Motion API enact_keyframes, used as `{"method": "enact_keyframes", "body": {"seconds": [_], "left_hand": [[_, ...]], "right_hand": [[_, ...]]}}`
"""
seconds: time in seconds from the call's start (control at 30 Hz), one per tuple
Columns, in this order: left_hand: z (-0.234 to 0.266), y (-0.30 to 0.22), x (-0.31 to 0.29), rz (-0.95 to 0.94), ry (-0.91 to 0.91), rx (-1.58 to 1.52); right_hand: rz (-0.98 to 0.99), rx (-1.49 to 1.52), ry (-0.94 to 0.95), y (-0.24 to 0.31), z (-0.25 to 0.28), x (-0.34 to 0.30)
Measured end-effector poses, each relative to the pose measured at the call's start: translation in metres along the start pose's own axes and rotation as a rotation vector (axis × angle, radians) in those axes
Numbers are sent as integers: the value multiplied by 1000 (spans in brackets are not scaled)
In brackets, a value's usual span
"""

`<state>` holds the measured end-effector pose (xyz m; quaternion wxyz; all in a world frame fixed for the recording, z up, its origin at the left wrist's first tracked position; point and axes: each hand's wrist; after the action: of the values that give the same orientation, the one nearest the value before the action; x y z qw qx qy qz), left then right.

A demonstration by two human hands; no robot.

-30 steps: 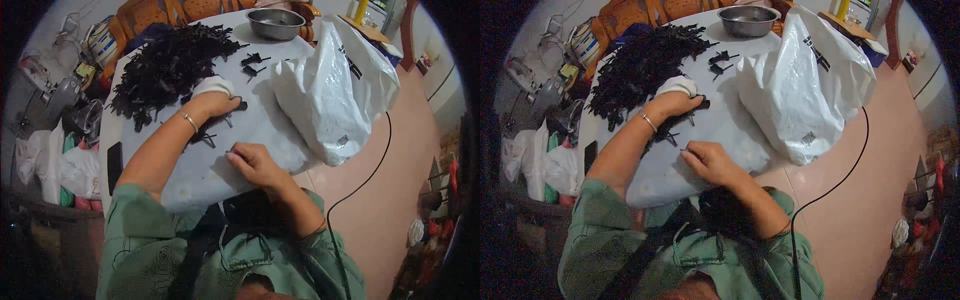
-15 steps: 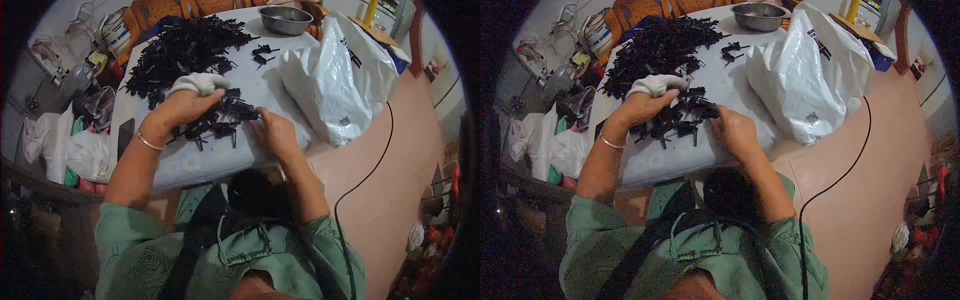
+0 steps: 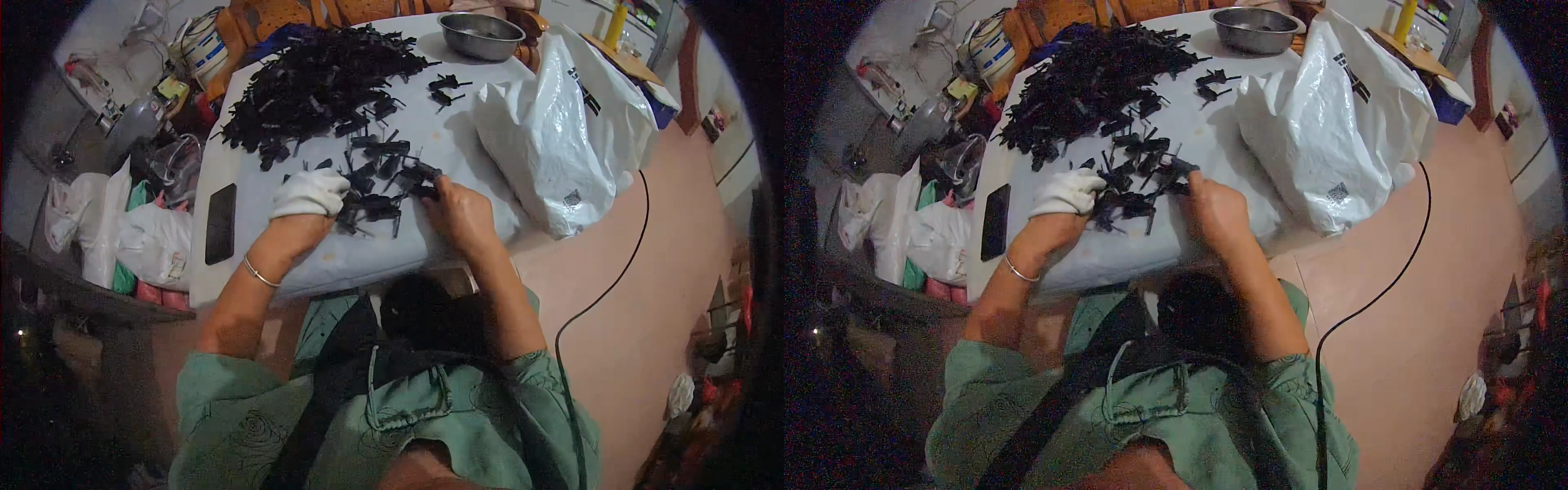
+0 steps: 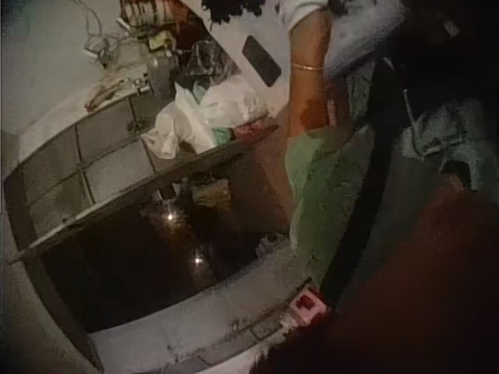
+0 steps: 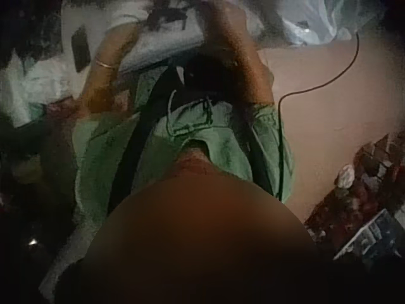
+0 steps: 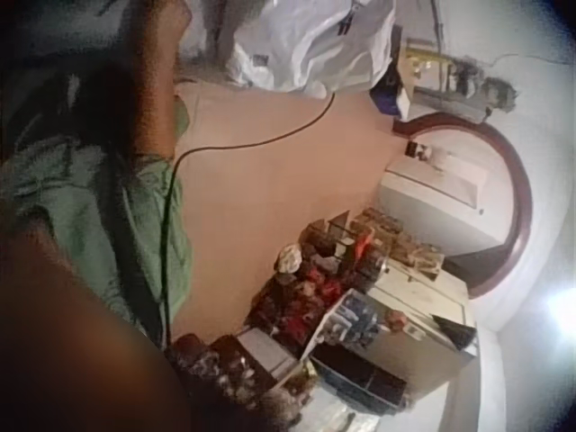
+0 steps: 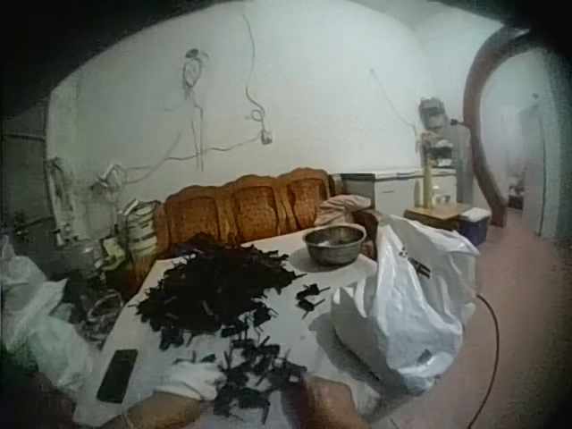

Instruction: Wiping down small black plastic components with a cloth at a workstation.

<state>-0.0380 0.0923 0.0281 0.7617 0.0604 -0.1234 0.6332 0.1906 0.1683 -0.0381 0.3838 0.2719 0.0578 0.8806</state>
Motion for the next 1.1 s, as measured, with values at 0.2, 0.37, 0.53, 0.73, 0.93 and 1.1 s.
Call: {"method": "enact_keyframes", "body": {"seconds": [0.2,0.37,0.53,0.73,0.93,1.1], "left_hand": [[-12,5,-46,53,-302,-203],[8,-20,-85,71,-593,-292],[-11,-23,-118,262,-506,-590],[-18,-42,-127,334,-329,-828],[-30,-44,-122,282,-471,-912],[-12,-53,-106,224,-314,-410]], "right_hand": [[-55,51,-7,8,6,-9],[-129,-100,71,15,12,0],[-188,9,121,15,18,9],[-126,0,-23,67,16,-5],[106,-82,210,86,-5,-31],[584,-83,122,105,15,-42]]}}
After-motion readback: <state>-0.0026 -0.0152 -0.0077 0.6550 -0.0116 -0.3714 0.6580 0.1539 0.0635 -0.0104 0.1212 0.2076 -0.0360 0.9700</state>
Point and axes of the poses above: each hand's wrist, its own x-axis towards the middle knuckle, its own z-axis out of the back of the hand, y = z × x, and after that the axes turned 4 degrees about z, right-handed
